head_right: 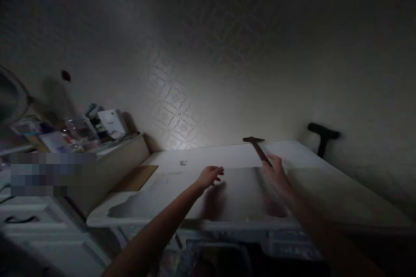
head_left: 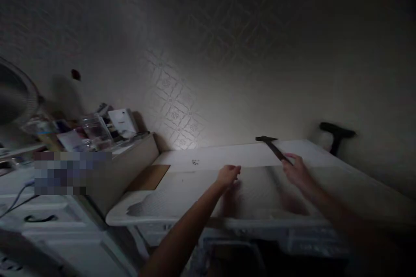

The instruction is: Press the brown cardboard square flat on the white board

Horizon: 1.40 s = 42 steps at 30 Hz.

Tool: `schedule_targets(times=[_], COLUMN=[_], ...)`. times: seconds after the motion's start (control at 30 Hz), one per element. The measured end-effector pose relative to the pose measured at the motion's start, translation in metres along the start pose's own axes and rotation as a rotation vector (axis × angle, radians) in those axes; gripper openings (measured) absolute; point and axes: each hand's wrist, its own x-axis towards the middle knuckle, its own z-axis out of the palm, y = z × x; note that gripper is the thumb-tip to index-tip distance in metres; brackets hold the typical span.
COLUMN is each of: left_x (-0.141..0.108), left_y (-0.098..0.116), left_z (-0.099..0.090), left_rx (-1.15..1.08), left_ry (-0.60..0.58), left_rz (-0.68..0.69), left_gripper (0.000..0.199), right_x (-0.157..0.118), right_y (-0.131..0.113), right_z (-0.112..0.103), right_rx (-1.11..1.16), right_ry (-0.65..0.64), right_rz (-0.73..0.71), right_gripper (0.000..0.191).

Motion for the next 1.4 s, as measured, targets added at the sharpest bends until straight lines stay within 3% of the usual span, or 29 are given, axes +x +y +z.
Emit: schedule_targets(times=[0.1,0.2,0.3,0.47,0.6,0.73,0.87,1.1,1.4], left_x=[-0.005,-0.013,-0.022,-0.032,-0.029,-0.022,-0.016,-0.003,-0.007], left_y=[0.013,0.016,0.005,-0.026,-0.051,-0.076,-0.101,-0.125,-0.123], left_z=[0.011,0.005,-0.014,-0.060,-0.105,-0.146,-0.170,-0.181,-0.176], left_rx=[-0.280,-0.397,-0.407,-0.406,-0.381,-0.372,-0.411,-0.455,-0.502], left_ry=[-0.115,-0.046,0.068,0.127,0.227,0.269,0.257,0.206,0.085], left_rz=[-0.075,0.002,0.051,0.010,-0.055,-0.111,-0.140,-0.217,-0.248], left_gripper=[0.051,0.055,0.056,0.054,0.052,0.042,0.033,0.026,0.028], right_x=[-0.037,-0.064,-0.081,-0.092,-0.083,-0.061,-0.044,-0.039,-0.038], right_y=[-0.042,-0.078,-0.101,-0.122,-0.109,-0.066,-0.028,-0.016,-0.018], right_z=[0.027,0.054,0.079,0.103,0.093,0.066,0.045,0.039,0.039], right_rx=[0.270,0.374,0.360,0.364,0.274,0.163,0.131,0.114,0.056], right_ry=[-0.119,-0.245,-0.353,-0.685,-0.686,-0.593,-0.430,-0.398,-0.368], right_rz=[0.060,0.037,0.012,0.046,-0.006,-0.012,0.014,0.013,-0.053], right_gripper=[0.052,0.051,0.052,0.066,0.063,0.050,0.040,0.032,0.030])
